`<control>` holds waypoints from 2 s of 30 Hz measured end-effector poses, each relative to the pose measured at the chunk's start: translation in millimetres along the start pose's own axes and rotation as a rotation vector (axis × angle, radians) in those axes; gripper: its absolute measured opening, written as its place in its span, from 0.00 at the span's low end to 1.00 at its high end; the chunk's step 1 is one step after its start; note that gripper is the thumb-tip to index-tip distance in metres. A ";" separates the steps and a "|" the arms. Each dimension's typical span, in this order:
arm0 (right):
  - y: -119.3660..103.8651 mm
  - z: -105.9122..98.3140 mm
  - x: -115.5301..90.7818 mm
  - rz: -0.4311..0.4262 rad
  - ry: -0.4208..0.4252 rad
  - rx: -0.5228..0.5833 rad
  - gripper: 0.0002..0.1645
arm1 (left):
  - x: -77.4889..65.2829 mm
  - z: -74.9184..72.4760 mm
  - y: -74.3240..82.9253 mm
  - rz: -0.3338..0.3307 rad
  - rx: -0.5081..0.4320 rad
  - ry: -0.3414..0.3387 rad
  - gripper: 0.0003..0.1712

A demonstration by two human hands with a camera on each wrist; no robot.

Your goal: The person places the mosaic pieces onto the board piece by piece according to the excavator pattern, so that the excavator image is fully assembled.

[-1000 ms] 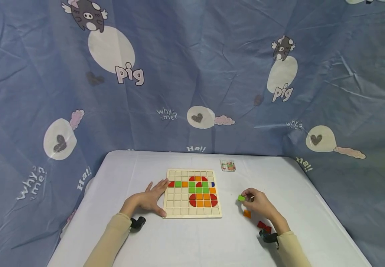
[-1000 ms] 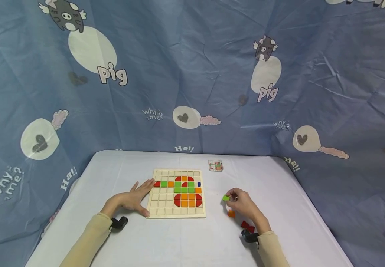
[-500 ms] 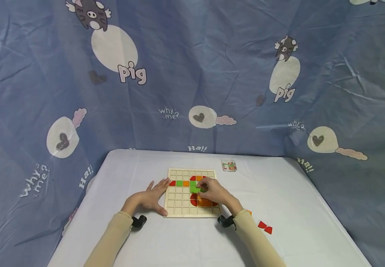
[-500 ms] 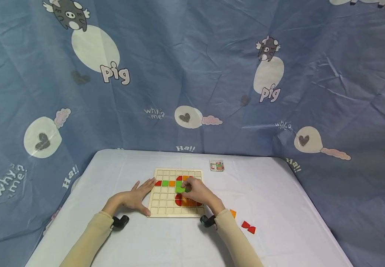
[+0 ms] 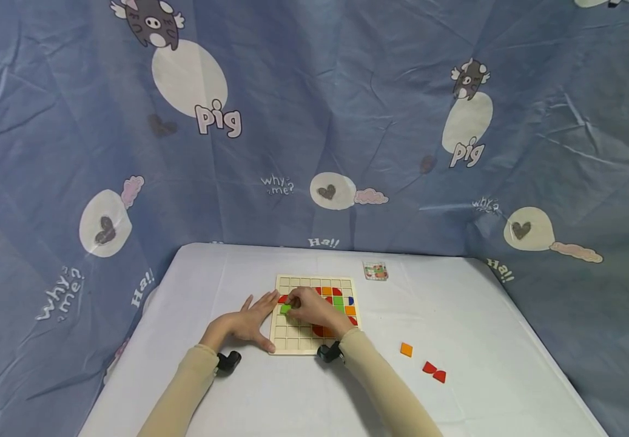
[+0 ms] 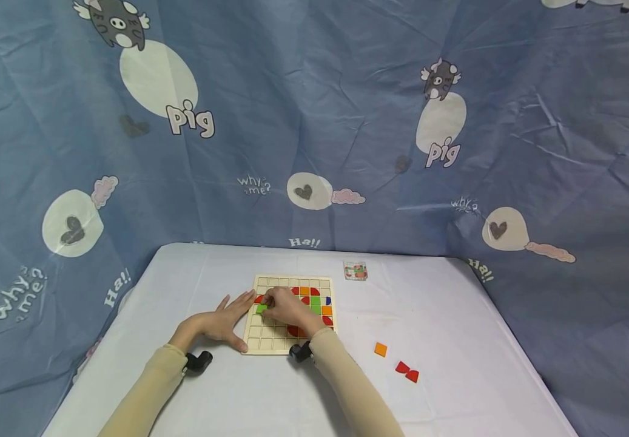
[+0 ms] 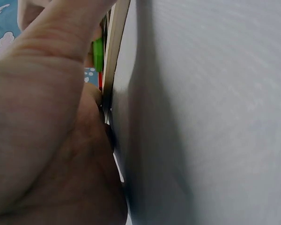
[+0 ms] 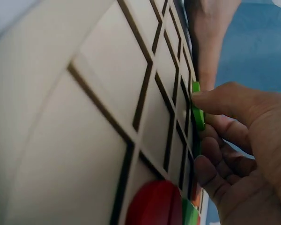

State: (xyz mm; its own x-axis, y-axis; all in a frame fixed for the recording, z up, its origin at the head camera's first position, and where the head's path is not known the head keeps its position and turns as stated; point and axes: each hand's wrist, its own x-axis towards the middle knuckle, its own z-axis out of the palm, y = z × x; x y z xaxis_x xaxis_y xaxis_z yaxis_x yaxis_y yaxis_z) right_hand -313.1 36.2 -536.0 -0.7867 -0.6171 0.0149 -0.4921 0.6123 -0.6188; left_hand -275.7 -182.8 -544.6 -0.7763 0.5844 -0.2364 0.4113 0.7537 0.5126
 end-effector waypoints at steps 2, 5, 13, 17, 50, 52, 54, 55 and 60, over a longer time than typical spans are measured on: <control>-0.6 2.2 4.3 -0.007 -0.003 -0.016 0.13 | 0.0 -0.4 0.2 0.001 0.003 -0.002 0.78; -2.0 4.1 8.4 -0.019 -0.002 -0.049 0.13 | 0.0 -0.6 0.3 0.003 0.009 -0.005 0.77; -10.4 2.3 11.5 0.026 -0.010 -0.067 0.11 | 0.1 0.3 -1.4 -0.002 0.017 -0.004 0.77; -11.3 1.8 11.4 0.044 -0.021 -0.067 0.11 | 0.1 0.8 -0.5 0.000 0.014 -0.005 0.77; 94.7 -80.5 -226.4 0.314 0.246 0.039 0.28 | -2.0 -0.7 7.4 -0.031 -0.025 0.017 0.77; 101.3 -81.5 -235.0 0.340 0.268 0.006 0.28 | -1.9 -0.8 7.5 -0.027 -0.024 0.019 0.77; 106.5 -81.3 -240.2 0.359 0.281 -0.030 0.28 | -1.7 -0.6 7.1 -0.025 -0.018 0.019 0.77; 108.8 -80.8 -241.2 0.368 0.289 -0.045 0.27 | -1.8 -0.4 6.7 -0.025 -0.017 0.019 0.77; 115.3 -77.2 -242.7 0.419 0.299 -0.040 0.20 | -2.0 1.0 5.0 -0.019 -0.022 0.020 0.77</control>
State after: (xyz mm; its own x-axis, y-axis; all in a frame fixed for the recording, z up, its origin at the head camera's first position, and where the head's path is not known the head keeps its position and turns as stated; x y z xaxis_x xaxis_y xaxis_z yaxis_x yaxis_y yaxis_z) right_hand -207.6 294.7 -550.3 -0.9887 -0.1502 0.0003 -0.1215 0.7986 -0.5895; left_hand -271.6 -179.9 -542.5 -0.7930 0.5642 -0.2299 0.3862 0.7574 0.5264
